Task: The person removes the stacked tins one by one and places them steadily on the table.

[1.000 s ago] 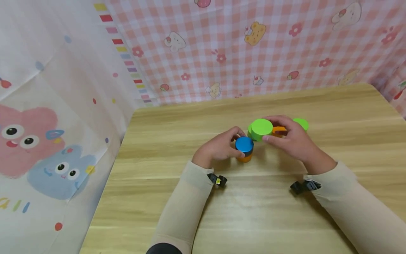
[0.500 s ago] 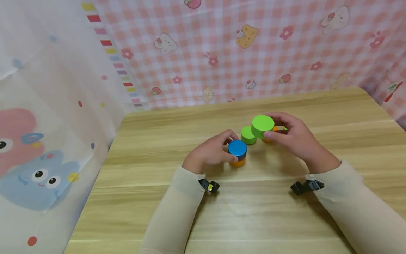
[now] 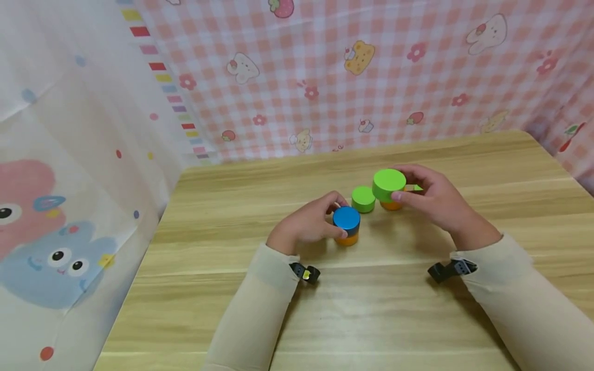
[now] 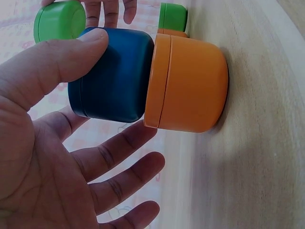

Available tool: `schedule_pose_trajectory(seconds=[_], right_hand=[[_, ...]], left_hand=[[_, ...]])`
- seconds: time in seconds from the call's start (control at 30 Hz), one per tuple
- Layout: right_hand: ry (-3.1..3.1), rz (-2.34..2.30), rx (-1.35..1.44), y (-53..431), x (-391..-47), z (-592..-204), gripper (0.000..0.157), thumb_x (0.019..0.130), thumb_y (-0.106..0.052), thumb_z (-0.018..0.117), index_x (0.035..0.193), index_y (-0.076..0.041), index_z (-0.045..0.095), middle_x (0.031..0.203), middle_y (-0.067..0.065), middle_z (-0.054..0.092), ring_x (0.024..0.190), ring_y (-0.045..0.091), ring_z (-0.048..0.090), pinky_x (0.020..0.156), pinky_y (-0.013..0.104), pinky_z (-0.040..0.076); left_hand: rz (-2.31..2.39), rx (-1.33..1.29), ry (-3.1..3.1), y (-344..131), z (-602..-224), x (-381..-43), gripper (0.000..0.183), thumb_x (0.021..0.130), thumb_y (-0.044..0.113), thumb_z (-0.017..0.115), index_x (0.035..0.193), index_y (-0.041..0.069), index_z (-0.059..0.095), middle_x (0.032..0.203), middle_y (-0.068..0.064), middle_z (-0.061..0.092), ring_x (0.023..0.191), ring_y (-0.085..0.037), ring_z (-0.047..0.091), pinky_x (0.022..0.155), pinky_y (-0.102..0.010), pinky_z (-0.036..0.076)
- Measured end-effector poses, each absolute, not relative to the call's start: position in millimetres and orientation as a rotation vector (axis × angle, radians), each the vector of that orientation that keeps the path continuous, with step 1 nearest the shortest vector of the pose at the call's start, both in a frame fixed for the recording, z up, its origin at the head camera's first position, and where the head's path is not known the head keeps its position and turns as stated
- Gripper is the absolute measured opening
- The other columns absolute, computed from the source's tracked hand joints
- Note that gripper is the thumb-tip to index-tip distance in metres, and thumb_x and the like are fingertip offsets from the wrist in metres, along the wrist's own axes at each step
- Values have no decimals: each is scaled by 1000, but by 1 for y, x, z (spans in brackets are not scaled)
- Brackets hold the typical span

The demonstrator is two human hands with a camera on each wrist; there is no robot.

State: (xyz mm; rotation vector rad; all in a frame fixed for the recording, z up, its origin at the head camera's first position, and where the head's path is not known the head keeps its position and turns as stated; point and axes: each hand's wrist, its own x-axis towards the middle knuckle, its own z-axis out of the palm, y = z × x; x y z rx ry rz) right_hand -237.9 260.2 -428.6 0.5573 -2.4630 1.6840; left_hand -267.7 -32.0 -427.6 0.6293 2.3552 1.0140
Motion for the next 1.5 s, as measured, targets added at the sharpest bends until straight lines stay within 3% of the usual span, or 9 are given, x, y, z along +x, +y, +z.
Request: schedule_pose_trajectory(seconds=[0.2, 0.53, 1.13, 1.5], right_hand=[[-2412, 1706, 604, 266, -239, -431, 43, 98, -1, 70, 140, 2, 60, 118, -13, 69, 103, 11, 63, 83, 17, 53], [-2381, 1768, 630, 277, -241, -430, 41, 99, 2, 68, 139, -1, 62, 121, -13, 69, 101, 12, 64, 78, 19, 55], [-2178, 1965, 680, 300, -250, -449, 44, 97, 10, 59, 136, -9, 67, 125, -10, 72, 112, 9, 64, 98, 17, 47], [-2035, 2129, 699, 312, -256, -453, 46, 97, 14, 52, 133, -10, 69, 123, -4, 72, 106, 12, 65, 92, 19, 53]], left_hand=[[1011, 624, 2350, -33, -431, -268, 47, 92, 21, 83, 129, 27, 53, 143, -7, 57, 134, -31, 53, 117, -55, 41], [1019, 625, 2349, -32, -429, -268, 48, 92, 21, 83, 128, 27, 53, 144, -8, 56, 134, -32, 53, 117, -56, 40], [1053, 625, 2330, -32, -429, -268, 47, 92, 19, 83, 127, 26, 53, 142, -8, 57, 134, -32, 53, 117, -55, 40], [1034, 611, 2339, -30, -428, -267, 47, 92, 20, 83, 128, 27, 53, 143, -8, 56, 134, -32, 52, 116, -56, 40]])
